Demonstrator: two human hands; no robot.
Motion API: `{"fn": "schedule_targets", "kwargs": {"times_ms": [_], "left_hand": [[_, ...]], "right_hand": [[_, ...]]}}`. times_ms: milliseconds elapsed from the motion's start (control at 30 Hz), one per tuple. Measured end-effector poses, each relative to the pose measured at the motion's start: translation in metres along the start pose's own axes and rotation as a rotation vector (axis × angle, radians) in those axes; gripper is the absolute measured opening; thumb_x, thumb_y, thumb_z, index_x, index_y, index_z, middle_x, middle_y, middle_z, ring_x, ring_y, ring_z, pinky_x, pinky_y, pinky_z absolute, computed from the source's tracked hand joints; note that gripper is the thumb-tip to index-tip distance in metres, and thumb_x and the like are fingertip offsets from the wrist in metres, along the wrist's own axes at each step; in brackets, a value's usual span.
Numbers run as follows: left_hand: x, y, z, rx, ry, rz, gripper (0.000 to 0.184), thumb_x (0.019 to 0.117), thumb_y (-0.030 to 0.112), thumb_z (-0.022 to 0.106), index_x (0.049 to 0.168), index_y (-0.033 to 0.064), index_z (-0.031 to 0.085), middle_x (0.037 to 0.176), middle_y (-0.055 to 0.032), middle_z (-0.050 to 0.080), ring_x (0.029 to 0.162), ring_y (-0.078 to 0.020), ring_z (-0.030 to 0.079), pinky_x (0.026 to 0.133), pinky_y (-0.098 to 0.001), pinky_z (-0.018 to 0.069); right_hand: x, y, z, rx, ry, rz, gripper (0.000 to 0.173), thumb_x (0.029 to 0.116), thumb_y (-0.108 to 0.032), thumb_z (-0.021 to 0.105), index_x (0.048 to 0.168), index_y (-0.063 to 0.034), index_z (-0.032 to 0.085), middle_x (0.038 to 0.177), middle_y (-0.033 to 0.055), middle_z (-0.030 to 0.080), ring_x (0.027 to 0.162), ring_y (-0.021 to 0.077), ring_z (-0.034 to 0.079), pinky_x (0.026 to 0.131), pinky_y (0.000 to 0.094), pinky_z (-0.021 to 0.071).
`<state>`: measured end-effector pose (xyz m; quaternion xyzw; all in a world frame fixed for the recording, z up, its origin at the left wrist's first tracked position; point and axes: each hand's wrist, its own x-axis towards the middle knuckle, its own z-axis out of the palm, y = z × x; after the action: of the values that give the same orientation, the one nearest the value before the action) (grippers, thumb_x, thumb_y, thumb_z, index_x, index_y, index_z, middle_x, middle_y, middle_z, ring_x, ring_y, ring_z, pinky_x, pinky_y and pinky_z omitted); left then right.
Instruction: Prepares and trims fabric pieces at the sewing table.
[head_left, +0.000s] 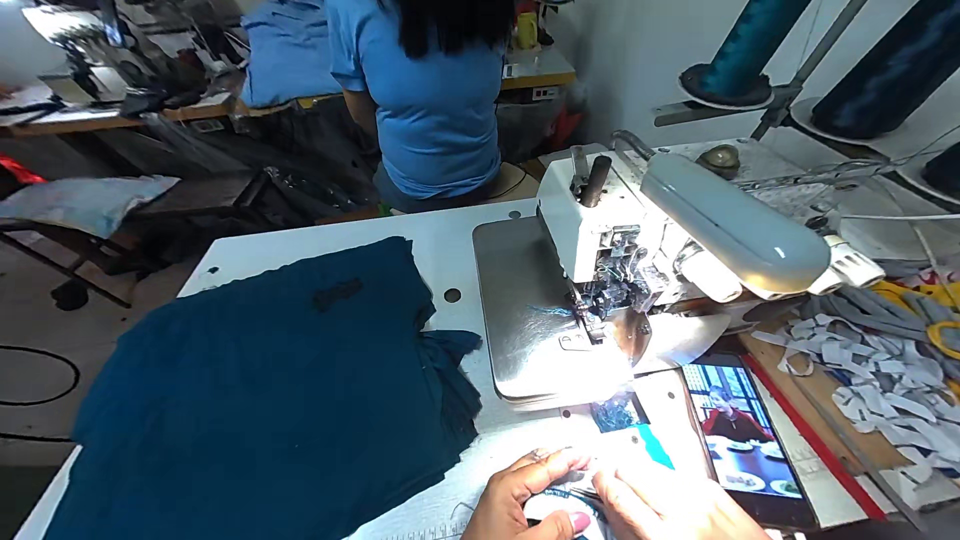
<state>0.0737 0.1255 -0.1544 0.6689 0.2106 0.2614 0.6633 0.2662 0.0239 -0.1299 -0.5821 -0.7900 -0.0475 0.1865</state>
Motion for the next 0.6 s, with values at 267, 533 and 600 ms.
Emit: {"fn": "schedule_targets", "kwargs": {"times_ms": [267, 533, 600], "left_hand": [[0.000, 0.002, 0.000, -0.024, -0.006, 0.001, 0.043, 0.0881, -0.003, 0.070, 0.129, -0.0107, 0.064, 0.132, -0.0166, 0.067, 0.127, -0.0147, 0.061, 0.110, -0.0291, 0.0487], [0.000, 0.000, 0.000, 0.019, 0.000, 0.059, 0.043, 0.0882, -0.001, 0.070, 0.129, -0.0105, 0.064, 0.133, -0.0160, 0.067, 0.128, -0.0158, 0.062, 0.110, -0.0312, 0.0492], [-0.001, 0.000, 0.000, 0.010, 0.009, 0.100, 0.042, 0.0893, 0.001, 0.072, 0.130, -0.0086, 0.064, 0.132, -0.0139, 0.067, 0.126, -0.0156, 0.062, 0.109, -0.0321, 0.0511]], "right_hand": [[-0.004, 0.008, -0.005, 0.316, 0.017, 0.161, 0.025, 0.1059, -0.023, 0.054, 0.107, -0.0048, 0.070, 0.079, 0.0095, 0.070, 0.067, 0.0202, 0.069, 0.056, 0.0356, 0.0549], [-0.014, -0.003, -0.014, 0.500, -0.140, 0.356, 0.025, 0.0961, -0.024, 0.063, 0.107, -0.0029, 0.072, 0.071, 0.0106, 0.067, 0.058, 0.0246, 0.065, 0.053, 0.0444, 0.0537], [-0.014, -0.002, -0.011, 0.678, -0.025, 0.451, 0.032, 0.0960, -0.029, 0.069, 0.115, -0.0041, 0.072, 0.078, 0.0062, 0.069, 0.059, 0.0107, 0.058, 0.055, 0.0290, 0.0503]]}}
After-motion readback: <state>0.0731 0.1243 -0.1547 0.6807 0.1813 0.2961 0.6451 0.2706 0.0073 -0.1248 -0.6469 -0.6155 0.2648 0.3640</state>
